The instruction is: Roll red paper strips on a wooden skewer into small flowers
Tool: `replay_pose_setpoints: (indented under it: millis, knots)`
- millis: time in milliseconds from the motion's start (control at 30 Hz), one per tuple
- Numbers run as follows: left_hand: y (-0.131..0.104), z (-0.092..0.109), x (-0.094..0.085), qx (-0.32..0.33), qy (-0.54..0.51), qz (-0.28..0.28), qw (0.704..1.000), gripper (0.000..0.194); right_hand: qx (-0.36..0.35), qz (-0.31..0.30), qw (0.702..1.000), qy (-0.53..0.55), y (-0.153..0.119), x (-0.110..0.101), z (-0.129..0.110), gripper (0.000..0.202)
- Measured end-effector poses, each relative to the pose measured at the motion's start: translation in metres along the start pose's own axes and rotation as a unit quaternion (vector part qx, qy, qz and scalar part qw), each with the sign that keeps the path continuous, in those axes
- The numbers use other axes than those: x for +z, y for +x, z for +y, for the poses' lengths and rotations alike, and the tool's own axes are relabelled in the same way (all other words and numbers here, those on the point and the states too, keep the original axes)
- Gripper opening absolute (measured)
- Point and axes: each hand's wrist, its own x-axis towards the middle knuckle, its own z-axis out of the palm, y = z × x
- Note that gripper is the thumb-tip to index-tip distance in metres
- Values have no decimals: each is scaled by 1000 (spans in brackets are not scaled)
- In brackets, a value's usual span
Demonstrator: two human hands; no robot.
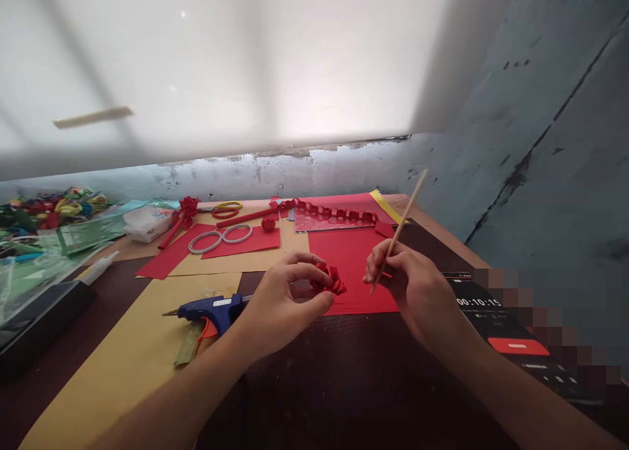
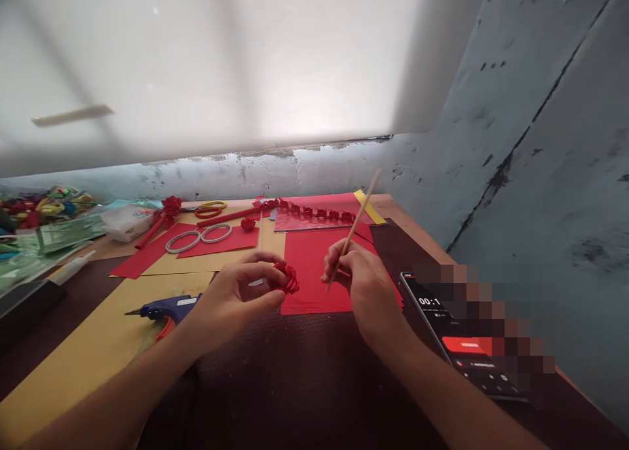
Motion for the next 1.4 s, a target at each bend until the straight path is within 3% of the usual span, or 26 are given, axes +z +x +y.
replay_pose_setpoints:
  millis: [133, 233, 300, 500, 900, 1400]
  knots:
    - [1, 2, 1, -2, -14, 9, 1000, 7, 12, -65, 992, -103, -8, 4, -1, 20]
    - [1, 4, 0, -2, -23, 11, 1000, 7, -6, -101, 979, -177, -15, 9, -4, 8]
    - [1, 3, 0, -4, -32, 10, 999, 7, -31, -118, 967, -222, -19, 12, -7, 11]
    - [2, 0, -2, 0, -34, 14, 999, 10, -87, -97, 933, -336, -23, 16, -7, 16]
    - [2, -2, -1, 21, -108, 6, 994, 9, -104, -48, 929, -353, -21, 15, -3, 15]
    - [-2, -1, -5, 40, -25, -8, 999, 3, -53, -79, 959, -268, -16, 13, -3, 17]
